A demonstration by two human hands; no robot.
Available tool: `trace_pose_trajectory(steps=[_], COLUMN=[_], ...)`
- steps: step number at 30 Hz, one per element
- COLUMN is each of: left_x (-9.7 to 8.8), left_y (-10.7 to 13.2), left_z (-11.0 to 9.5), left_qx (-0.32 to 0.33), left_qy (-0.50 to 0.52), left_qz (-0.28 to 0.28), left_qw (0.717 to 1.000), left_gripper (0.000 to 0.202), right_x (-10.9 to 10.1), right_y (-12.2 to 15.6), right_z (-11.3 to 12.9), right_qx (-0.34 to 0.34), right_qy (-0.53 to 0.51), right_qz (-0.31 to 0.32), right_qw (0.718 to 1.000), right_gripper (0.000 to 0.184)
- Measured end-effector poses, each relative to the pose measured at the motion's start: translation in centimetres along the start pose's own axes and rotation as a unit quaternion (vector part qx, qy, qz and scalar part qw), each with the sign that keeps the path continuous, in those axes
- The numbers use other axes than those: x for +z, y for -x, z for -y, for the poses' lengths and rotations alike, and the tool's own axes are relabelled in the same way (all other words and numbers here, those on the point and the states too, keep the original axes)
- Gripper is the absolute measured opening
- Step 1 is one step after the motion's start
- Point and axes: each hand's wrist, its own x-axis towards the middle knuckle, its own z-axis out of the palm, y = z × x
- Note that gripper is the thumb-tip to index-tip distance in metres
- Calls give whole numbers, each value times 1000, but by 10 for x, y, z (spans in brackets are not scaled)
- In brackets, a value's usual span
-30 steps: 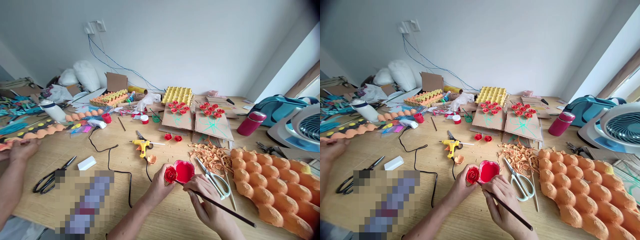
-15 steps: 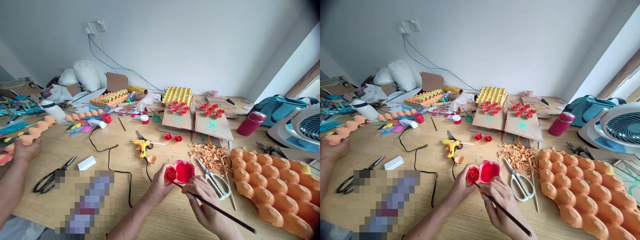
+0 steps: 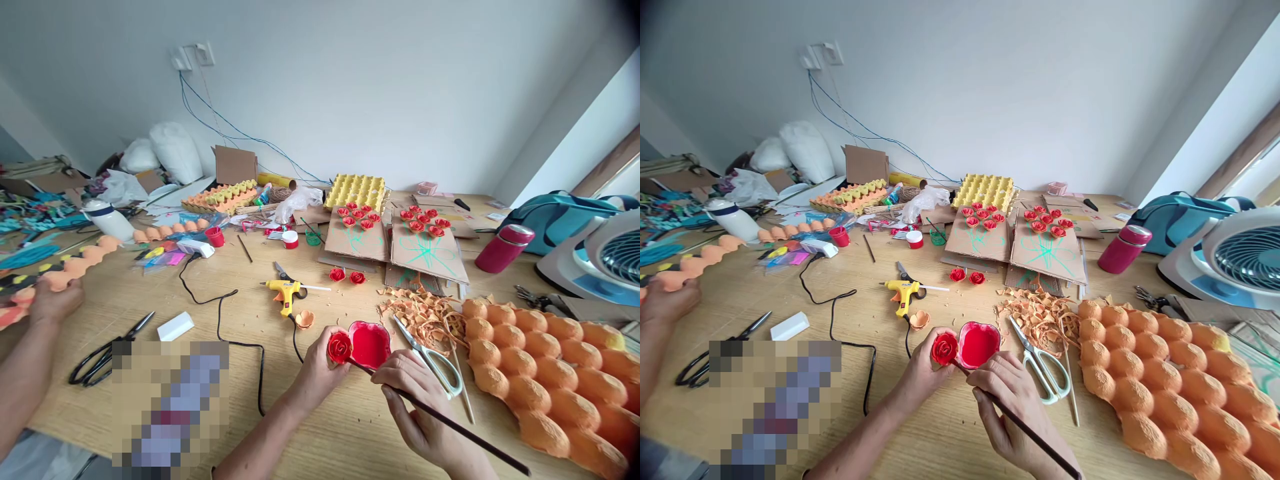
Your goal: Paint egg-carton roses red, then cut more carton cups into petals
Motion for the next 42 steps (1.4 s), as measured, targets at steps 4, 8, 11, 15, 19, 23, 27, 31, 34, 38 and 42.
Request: trace_pose_trajectory(steps=[4, 8, 11, 15, 19, 23, 27, 31, 34, 38, 42], left_x=[1, 1, 0, 0, 0, 0, -1, -1, -1, -1, 1], left_y=[0, 0, 0, 0, 0, 0, 0, 0, 1, 1, 0], left_z=[3, 5, 4, 2, 2, 1, 1, 4, 4, 4, 6], left_qx=[-4, 0, -2, 0, 3, 0, -3, 3, 5, 10, 18], left_qy=[-5, 0, -2, 1, 2, 3, 8, 8, 12, 2, -23], left_qz=[-5, -3, -8, -1, -1, 1, 13, 4, 14, 14, -7], left_qw=[1000, 1000, 1000, 1000, 1000, 1000, 1000, 1000, 1000, 1000, 1000], left_gripper=[33, 35, 37, 37, 36, 36, 35, 40, 40, 40, 35], right_x=[-1, 0, 1, 0, 0, 1, 2, 2, 2, 2, -3], right_y=[0, 1, 1, 0, 0, 3, 4, 3, 2, 2, 6], right_z=[-1, -1, -1, -1, -1, -2, -2, -1, 1, 1, -6], right_qx=[17, 16, 16, 20, 17, 27, 28, 33, 30, 32, 48], right_qy=[7, -7, -9, -10, -17, -6, -11, -1, -5, -8, -4], right_qz=[-5, 4, 4, -4, 6, -5, -1, -12, -13, -7, -24], right_qw=[1000, 1000, 1000, 1000, 1000, 1000, 1000, 999, 999, 999, 999], right_gripper=[26, 23, 24, 24, 24, 23, 22, 22, 21, 21, 20])
